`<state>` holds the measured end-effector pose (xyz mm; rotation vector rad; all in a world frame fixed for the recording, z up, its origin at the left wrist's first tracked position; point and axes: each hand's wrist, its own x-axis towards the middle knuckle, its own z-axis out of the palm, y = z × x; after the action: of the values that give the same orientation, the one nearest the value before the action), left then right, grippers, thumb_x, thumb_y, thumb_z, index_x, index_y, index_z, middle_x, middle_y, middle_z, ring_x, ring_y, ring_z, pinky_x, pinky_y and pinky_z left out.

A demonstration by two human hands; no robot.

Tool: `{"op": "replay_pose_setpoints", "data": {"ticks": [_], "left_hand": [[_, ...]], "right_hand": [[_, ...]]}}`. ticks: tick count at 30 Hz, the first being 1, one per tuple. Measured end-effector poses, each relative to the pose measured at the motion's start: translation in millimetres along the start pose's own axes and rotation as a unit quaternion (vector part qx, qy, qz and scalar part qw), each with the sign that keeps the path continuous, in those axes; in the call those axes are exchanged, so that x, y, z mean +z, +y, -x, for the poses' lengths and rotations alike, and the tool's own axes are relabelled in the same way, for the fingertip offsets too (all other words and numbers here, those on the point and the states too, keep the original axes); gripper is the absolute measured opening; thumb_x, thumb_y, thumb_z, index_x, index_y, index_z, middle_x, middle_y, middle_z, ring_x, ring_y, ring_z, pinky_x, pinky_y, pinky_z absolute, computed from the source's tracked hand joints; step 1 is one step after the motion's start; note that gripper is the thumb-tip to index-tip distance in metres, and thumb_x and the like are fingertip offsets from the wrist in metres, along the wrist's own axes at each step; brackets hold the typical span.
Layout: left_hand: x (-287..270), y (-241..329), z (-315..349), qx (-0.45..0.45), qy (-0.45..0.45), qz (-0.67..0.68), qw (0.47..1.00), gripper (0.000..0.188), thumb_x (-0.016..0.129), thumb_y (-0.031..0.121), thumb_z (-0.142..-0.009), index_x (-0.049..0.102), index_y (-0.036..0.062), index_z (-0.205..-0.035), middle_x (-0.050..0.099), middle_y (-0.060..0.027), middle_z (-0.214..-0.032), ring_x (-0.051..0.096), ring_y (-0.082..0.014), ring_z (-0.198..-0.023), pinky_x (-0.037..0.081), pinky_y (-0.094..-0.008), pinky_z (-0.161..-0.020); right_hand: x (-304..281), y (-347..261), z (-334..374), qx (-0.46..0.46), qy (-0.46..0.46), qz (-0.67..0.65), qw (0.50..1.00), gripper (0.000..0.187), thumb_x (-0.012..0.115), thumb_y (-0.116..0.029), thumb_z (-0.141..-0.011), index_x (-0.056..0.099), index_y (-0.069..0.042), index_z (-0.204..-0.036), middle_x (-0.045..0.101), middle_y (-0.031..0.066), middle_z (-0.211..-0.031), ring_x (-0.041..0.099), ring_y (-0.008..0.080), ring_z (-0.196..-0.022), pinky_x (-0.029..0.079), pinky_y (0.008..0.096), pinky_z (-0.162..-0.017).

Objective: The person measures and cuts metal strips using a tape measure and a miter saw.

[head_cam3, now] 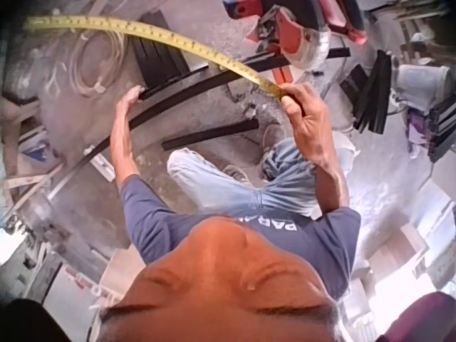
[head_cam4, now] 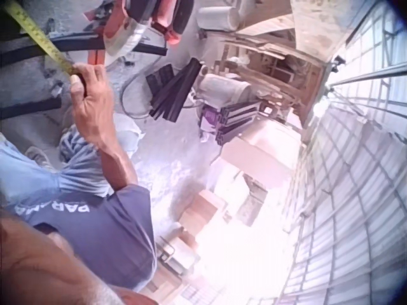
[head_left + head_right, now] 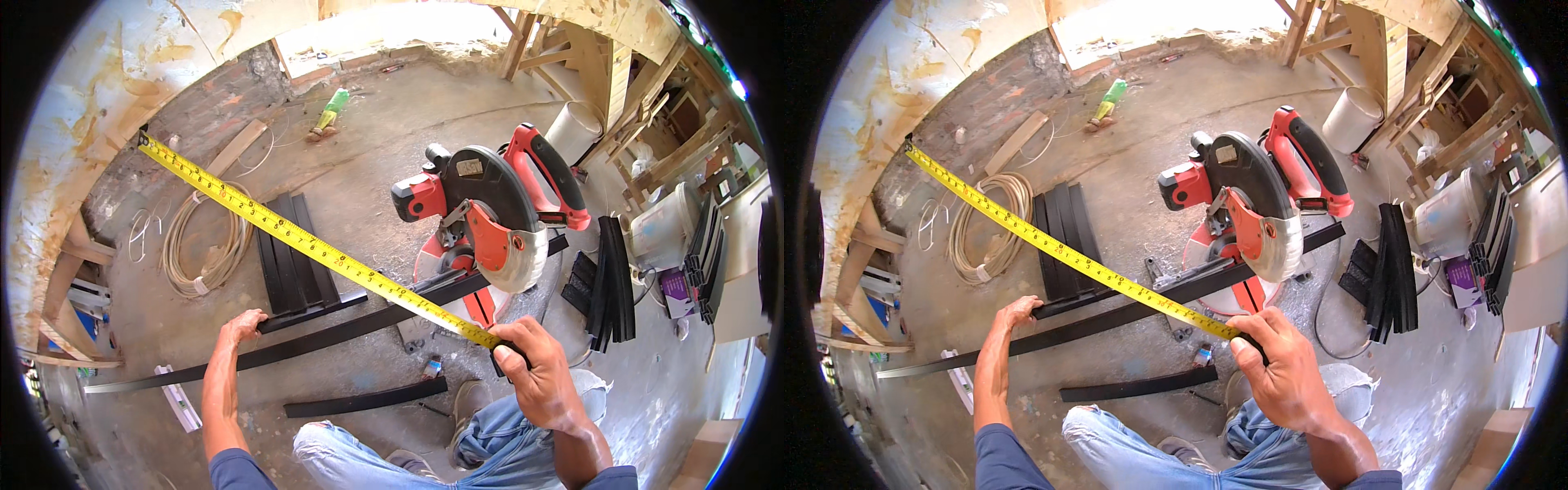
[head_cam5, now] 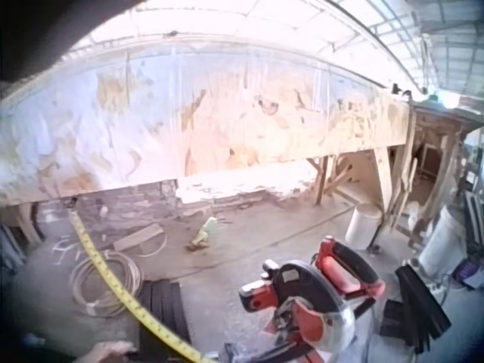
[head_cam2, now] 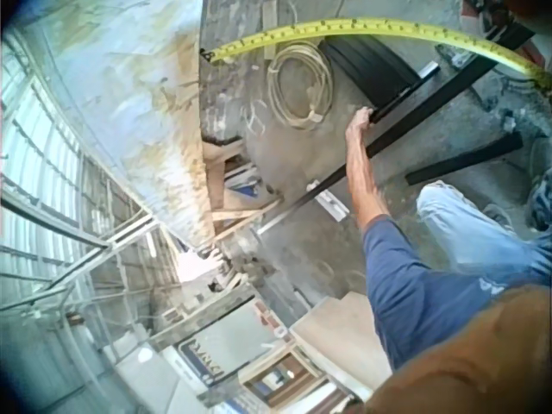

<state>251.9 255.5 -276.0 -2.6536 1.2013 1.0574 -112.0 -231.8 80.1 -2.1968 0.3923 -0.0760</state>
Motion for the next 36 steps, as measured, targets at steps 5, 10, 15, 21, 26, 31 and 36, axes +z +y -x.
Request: {"op": "replay_pose_setpoints", "data": {"ticks": [5,10,15,21,26,31,36], "left_hand": [[-11,-21,54,0.041,-0.026,-0.038,0.998,0.059,0.082,0.006,-0.068,0.063,0.0063,-0.124,0.061,-0.0155,-0.116,0.057,-0.0366,-0.116,0.047,-0.0440,-0.100],[-67,28,88,-0.041,0.030,0.005,0.999,0.055,0.077,-0.001,-0.068,0.063,0.0069,-0.120,0.059,-0.0145,-0.117,0.057,-0.0370,-0.116,0.048,-0.0438,-0.099],[-150,97,170,-0.024,0.223,0.022,0.974,0.060,0.073,-0.010,-0.070,0.062,0.0092,-0.125,0.059,-0.0106,-0.117,0.058,-0.0347,-0.111,0.050,-0.0445,-0.097],[-250,190,279,-0.015,0.316,0.121,0.941,0.083,0.082,-0.008,-0.062,0.056,0.0104,-0.139,0.067,-0.0120,-0.106,0.065,-0.0297,-0.099,0.053,-0.0390,-0.090],[-304,235,335,0.006,0.374,0.114,0.920,0.102,0.091,-0.001,-0.054,0.050,0.0093,-0.146,0.069,-0.0111,-0.097,0.066,-0.0242,-0.088,0.052,-0.0358,-0.089],[-300,240,344,0.110,0.507,0.254,0.816,0.098,0.095,0.012,-0.059,0.049,0.0010,-0.144,0.069,-0.0086,-0.110,0.066,-0.0194,-0.101,0.048,-0.0343,-0.097],[-252,230,325,0.232,0.616,0.554,0.509,0.065,0.068,0.041,-0.094,0.047,0.0013,-0.142,0.061,-0.0119,-0.133,0.059,-0.0279,-0.122,0.048,-0.0444,-0.104]], "right_hand": [[4,-5,-2,-0.018,-0.006,-0.026,0.999,0.023,0.055,-0.017,-0.097,0.063,-0.003,-0.114,0.059,0.0176,-0.099,0.062,0.0364,-0.091,0.049,0.0417,-0.080],[8,-5,-9,-0.028,0.004,-0.028,0.999,0.023,0.056,-0.018,-0.097,0.064,-0.004,-0.114,0.060,0.0165,-0.098,0.062,0.0360,-0.092,0.050,0.0422,-0.080],[15,-4,-20,-0.041,-0.017,-0.059,0.997,0.024,0.058,-0.018,-0.097,0.066,-0.001,-0.113,0.062,0.0160,-0.099,0.063,0.0334,-0.091,0.049,0.0404,-0.080],[46,2,-40,-0.069,-0.070,-0.178,0.979,0.024,0.060,-0.014,-0.095,0.067,0.002,-0.112,0.066,0.0153,-0.100,0.063,0.0261,-0.090,0.049,0.0348,-0.080],[75,-10,-39,-0.080,-0.175,-0.213,0.958,0.023,0.057,-0.011,-0.096,0.066,0.003,-0.112,0.062,0.0086,-0.095,0.058,0.0162,-0.088,0.046,0.0301,-0.080],[89,-25,-30,-0.121,-0.224,-0.247,0.935,0.025,0.058,-0.014,-0.096,0.066,0.003,-0.113,0.063,0.0101,-0.097,0.060,0.0183,-0.088,0.048,0.0310,-0.079],[110,-22,-26,-0.152,-0.244,-0.239,0.927,0.026,0.059,-0.016,-0.096,0.067,0.002,-0.113,0.065,0.0117,-0.100,0.062,0.0207,-0.089,0.049,0.0321,-0.079]]}}
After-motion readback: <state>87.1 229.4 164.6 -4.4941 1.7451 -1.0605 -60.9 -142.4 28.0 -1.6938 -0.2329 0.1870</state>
